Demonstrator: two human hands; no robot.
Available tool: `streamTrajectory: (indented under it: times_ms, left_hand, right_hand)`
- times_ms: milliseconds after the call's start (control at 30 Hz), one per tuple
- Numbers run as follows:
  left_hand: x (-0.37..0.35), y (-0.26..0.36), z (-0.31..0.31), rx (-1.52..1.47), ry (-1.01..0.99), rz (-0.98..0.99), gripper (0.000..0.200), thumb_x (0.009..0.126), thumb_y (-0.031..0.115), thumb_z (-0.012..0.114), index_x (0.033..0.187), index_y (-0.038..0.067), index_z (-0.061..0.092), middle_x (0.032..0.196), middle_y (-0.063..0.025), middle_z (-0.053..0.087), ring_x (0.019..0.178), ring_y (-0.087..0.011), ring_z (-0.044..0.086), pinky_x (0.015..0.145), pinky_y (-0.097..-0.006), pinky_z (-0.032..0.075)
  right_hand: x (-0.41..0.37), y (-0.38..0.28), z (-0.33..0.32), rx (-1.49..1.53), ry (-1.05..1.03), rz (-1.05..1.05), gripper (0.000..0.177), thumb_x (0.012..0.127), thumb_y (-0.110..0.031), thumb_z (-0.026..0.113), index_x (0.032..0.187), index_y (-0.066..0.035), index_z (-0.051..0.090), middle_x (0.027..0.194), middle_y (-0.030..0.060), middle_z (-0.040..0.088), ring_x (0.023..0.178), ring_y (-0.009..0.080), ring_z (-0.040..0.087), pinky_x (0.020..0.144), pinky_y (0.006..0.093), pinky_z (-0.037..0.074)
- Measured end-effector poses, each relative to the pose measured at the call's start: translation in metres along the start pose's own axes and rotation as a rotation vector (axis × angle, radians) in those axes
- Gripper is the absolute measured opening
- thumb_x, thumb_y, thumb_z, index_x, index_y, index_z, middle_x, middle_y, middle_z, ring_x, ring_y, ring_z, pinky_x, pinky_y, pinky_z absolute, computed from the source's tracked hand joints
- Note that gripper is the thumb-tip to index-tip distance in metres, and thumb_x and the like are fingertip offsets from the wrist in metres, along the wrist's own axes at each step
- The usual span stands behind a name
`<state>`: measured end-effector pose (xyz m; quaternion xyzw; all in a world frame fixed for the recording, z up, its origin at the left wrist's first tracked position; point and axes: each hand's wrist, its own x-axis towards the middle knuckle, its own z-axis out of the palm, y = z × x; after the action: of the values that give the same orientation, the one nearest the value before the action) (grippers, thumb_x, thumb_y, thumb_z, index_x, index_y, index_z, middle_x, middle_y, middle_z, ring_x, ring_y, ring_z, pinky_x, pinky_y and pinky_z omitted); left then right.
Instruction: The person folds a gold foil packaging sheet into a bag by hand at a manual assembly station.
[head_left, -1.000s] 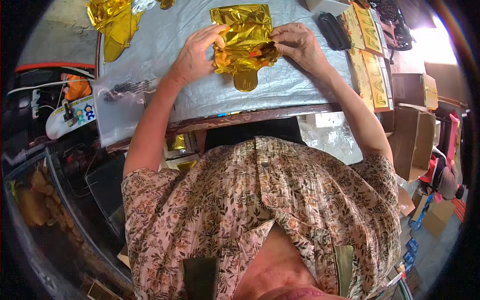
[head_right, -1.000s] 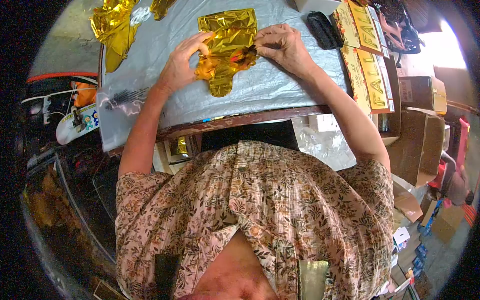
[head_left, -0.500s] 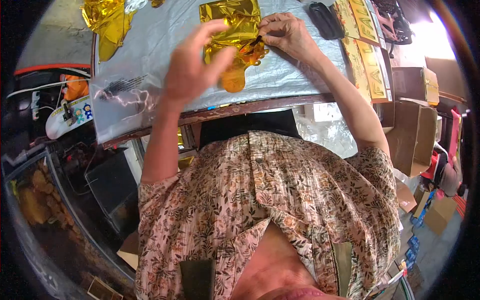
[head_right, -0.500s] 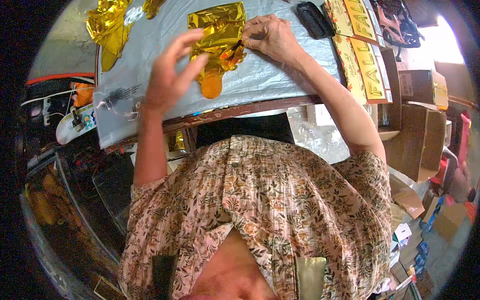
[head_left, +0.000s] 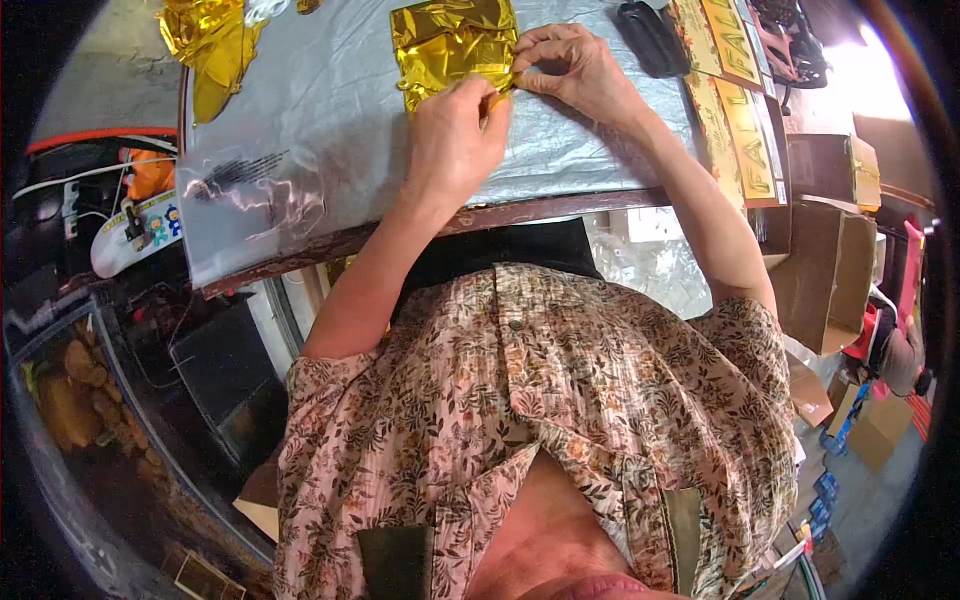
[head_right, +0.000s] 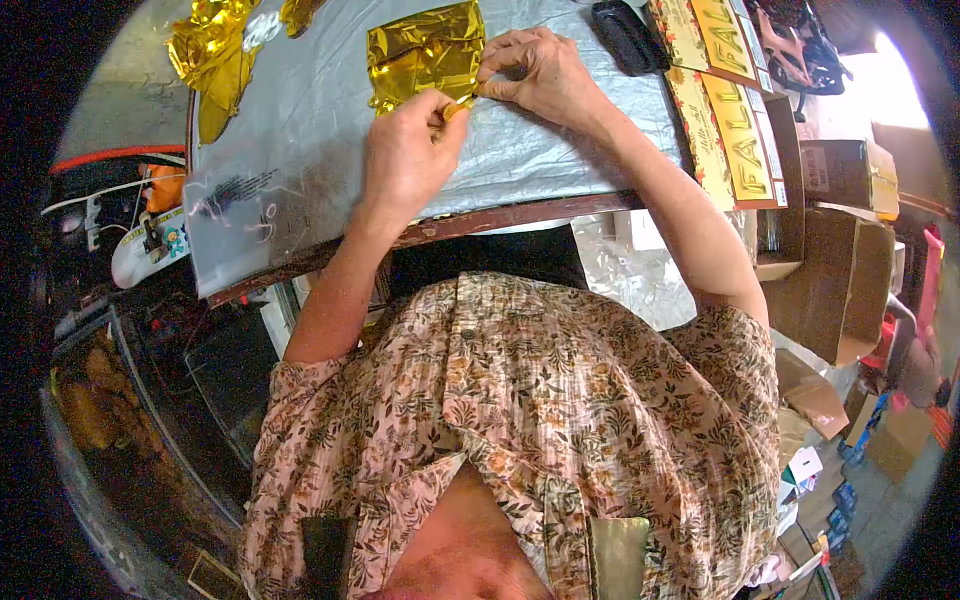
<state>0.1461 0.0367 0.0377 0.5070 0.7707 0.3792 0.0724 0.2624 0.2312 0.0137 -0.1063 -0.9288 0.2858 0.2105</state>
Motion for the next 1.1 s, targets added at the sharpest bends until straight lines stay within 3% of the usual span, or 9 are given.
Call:
streamTrajectory:
  times_ms: [133,300,467,533,600,667,833,933,1100]
  left_hand:
    - [0.008,-0.002,-0.008,-0.092,-0.053,-0.231,0.024,0.092,0.023,0.072,0.092,-0.001,0.071,0.079,-0.0216,0.073,0.073,-0.0389,0.074,0.066,-0.0463,0.056]
    - [0.022,-0.030,-0.009,-0.158,-0.098,-0.237,0.028,0.089,0.029,0.075,0.094,0.001,0.073,0.077,-0.0194,0.074,0.072,-0.0350,0.075,0.065,-0.0442,0.056]
    - [0.034,-0.052,-0.010,-0.154,-0.204,-0.293,0.032,0.088,0.034,0.077,0.093,0.002,0.074,0.075,-0.0160,0.074,0.069,-0.0321,0.074,0.064,-0.0416,0.056]
    - [0.039,-0.057,-0.009,-0.161,-0.278,-0.275,0.025,0.095,0.023,0.076,0.098,-0.002,0.072,0.075,-0.0067,0.075,0.066,-0.0088,0.064,0.060,-0.0290,0.050]
    - [0.044,-0.058,-0.010,-0.154,-0.284,-0.271,0.027,0.094,0.025,0.076,0.098,-0.002,0.072,0.075,-0.0063,0.074,0.066,-0.0094,0.064,0.061,-0.0297,0.051]
    - [0.050,-0.056,-0.015,-0.147,-0.289,-0.267,0.029,0.093,0.027,0.077,0.097,-0.001,0.072,0.074,-0.0059,0.074,0.065,-0.0100,0.064,0.062,-0.0304,0.051]
    - [0.062,-0.050,-0.022,-0.032,-0.415,-0.309,0.032,0.086,0.030,0.080,0.094,0.000,0.073,0.074,-0.0056,0.074,0.064,-0.0110,0.064,0.061,-0.0312,0.051]
    - [0.060,-0.055,-0.016,-0.070,-0.343,-0.263,0.030,0.084,0.029,0.081,0.091,0.001,0.073,0.070,-0.0042,0.072,0.061,-0.0110,0.062,0.058,-0.0315,0.049]
    - [0.066,-0.055,-0.018,-0.050,-0.414,-0.298,0.028,0.082,0.027,0.082,0.090,0.002,0.073,0.068,-0.0029,0.069,0.060,-0.0106,0.061,0.058,-0.0313,0.049]
  right_hand:
    - [0.002,-0.003,-0.003,0.070,-0.023,0.027,0.017,0.087,-0.019,0.084,0.102,-0.009,0.082,0.117,0.0048,0.075,0.111,0.0250,0.065,0.099,0.0380,0.052]
    - [0.003,0.000,0.002,-0.008,-0.006,0.007,0.017,0.089,-0.020,0.082,0.102,-0.008,0.082,0.115,0.0064,0.076,0.108,0.0260,0.066,0.098,0.0387,0.051]
    - [0.005,0.003,0.008,-0.035,0.035,0.040,0.016,0.090,-0.027,0.079,0.096,-0.013,0.083,0.111,0.0022,0.077,0.109,0.0290,0.067,0.101,0.0453,0.048]
    - [0.006,0.004,0.010,-0.038,0.040,0.031,0.015,0.089,-0.026,0.079,0.094,-0.013,0.082,0.110,0.0023,0.077,0.108,0.0290,0.067,0.101,0.0451,0.049]
    - [0.007,0.003,0.010,-0.040,0.044,0.020,0.014,0.088,-0.025,0.079,0.092,-0.012,0.081,0.109,0.0023,0.077,0.107,0.0290,0.067,0.101,0.0450,0.049]
    - [0.007,-0.003,0.008,-0.018,0.037,0.059,0.014,0.088,-0.017,0.081,0.091,-0.004,0.077,0.110,0.0079,0.076,0.107,0.0267,0.066,0.103,0.0390,0.048]
    - [0.004,-0.009,0.011,-0.029,0.087,0.053,0.013,0.088,-0.015,0.082,0.092,-0.004,0.076,0.109,0.0073,0.076,0.108,0.0276,0.065,0.102,0.0403,0.048]
    - [0.004,-0.011,0.011,-0.018,0.082,0.077,0.012,0.087,-0.014,0.082,0.094,-0.005,0.077,0.110,0.0066,0.076,0.110,0.0276,0.064,0.101,0.0409,0.049]
    - [0.001,-0.009,0.011,0.017,0.084,0.095,0.014,0.087,-0.016,0.083,0.097,-0.006,0.079,0.112,0.0051,0.074,0.111,0.0271,0.064,0.100,0.0410,0.050]
